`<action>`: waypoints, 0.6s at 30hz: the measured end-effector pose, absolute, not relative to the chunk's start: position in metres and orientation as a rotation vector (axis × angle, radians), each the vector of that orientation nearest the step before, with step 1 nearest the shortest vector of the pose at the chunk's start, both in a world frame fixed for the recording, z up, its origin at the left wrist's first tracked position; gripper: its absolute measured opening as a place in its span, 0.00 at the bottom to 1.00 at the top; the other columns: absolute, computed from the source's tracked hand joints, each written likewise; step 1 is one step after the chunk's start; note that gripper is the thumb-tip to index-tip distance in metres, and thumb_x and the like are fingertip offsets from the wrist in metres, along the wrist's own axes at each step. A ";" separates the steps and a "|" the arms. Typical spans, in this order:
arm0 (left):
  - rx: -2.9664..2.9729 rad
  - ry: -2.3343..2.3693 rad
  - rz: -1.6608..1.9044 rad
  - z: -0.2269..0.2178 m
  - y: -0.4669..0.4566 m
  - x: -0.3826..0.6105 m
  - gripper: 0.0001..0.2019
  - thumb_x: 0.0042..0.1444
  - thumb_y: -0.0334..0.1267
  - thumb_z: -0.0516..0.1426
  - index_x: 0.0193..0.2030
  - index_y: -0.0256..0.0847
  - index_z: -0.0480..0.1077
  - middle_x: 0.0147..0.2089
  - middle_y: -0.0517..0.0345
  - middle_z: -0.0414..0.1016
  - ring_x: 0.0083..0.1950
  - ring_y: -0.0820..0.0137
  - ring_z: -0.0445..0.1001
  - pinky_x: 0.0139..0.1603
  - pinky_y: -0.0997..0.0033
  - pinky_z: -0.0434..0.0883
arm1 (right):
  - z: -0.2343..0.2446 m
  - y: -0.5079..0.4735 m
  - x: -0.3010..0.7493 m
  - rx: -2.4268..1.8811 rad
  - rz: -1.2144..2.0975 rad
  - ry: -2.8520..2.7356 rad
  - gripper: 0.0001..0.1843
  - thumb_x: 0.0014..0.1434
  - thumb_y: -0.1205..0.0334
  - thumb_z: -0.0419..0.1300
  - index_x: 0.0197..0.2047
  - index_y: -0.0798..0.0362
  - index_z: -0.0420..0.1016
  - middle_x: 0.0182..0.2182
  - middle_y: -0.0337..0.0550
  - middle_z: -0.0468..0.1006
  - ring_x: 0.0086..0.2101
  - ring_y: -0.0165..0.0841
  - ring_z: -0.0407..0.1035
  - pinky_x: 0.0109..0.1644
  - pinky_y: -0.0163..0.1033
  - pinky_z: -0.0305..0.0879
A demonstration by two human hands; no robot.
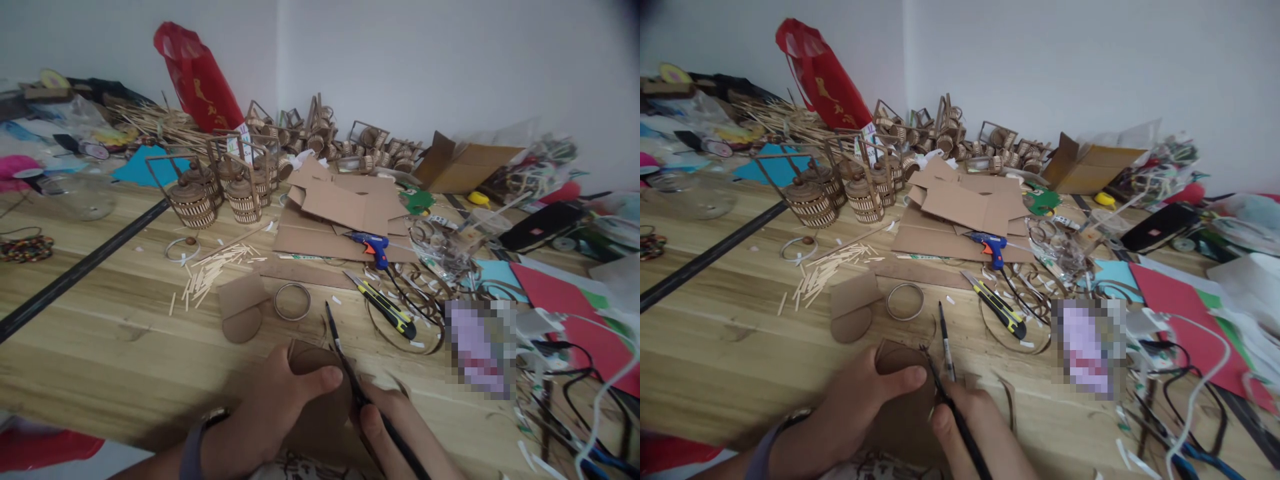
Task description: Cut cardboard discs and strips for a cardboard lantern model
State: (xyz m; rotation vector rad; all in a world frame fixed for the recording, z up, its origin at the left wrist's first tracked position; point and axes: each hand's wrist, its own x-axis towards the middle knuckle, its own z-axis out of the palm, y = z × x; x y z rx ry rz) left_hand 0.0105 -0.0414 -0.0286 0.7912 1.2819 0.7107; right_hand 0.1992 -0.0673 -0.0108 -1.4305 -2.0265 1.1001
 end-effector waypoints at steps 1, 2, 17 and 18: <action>0.762 1.308 0.706 -0.028 -0.041 0.011 0.29 0.41 0.50 0.71 0.50 0.42 0.76 0.47 0.50 0.85 0.51 0.48 0.80 0.51 0.53 0.75 | -0.015 -0.070 0.202 -1.458 1.066 -2.022 0.41 0.68 0.30 0.38 0.48 0.51 0.81 0.34 0.49 0.82 0.38 0.44 0.76 0.47 0.41 0.73; 0.743 1.316 0.703 -0.027 -0.041 0.011 0.29 0.40 0.50 0.71 0.50 0.42 0.75 0.47 0.50 0.85 0.51 0.48 0.81 0.51 0.53 0.75 | -0.019 -0.072 0.205 -1.487 1.035 -2.017 0.41 0.67 0.30 0.39 0.50 0.51 0.81 0.34 0.49 0.82 0.38 0.44 0.76 0.48 0.42 0.73; 0.783 1.199 0.727 -0.021 -0.039 0.011 0.27 0.40 0.51 0.70 0.46 0.42 0.76 0.46 0.50 0.85 0.51 0.49 0.80 0.52 0.54 0.74 | -0.003 -0.066 0.210 -1.472 1.071 -2.034 0.34 0.69 0.34 0.44 0.44 0.50 0.82 0.35 0.47 0.84 0.38 0.43 0.79 0.45 0.39 0.76; 0.783 1.209 0.722 -0.021 -0.039 0.011 0.27 0.41 0.51 0.70 0.47 0.42 0.77 0.47 0.49 0.85 0.51 0.49 0.80 0.51 0.54 0.74 | -0.005 -0.069 0.213 -1.481 1.038 -2.025 0.30 0.69 0.36 0.47 0.48 0.49 0.81 0.40 0.48 0.85 0.42 0.43 0.79 0.47 0.39 0.76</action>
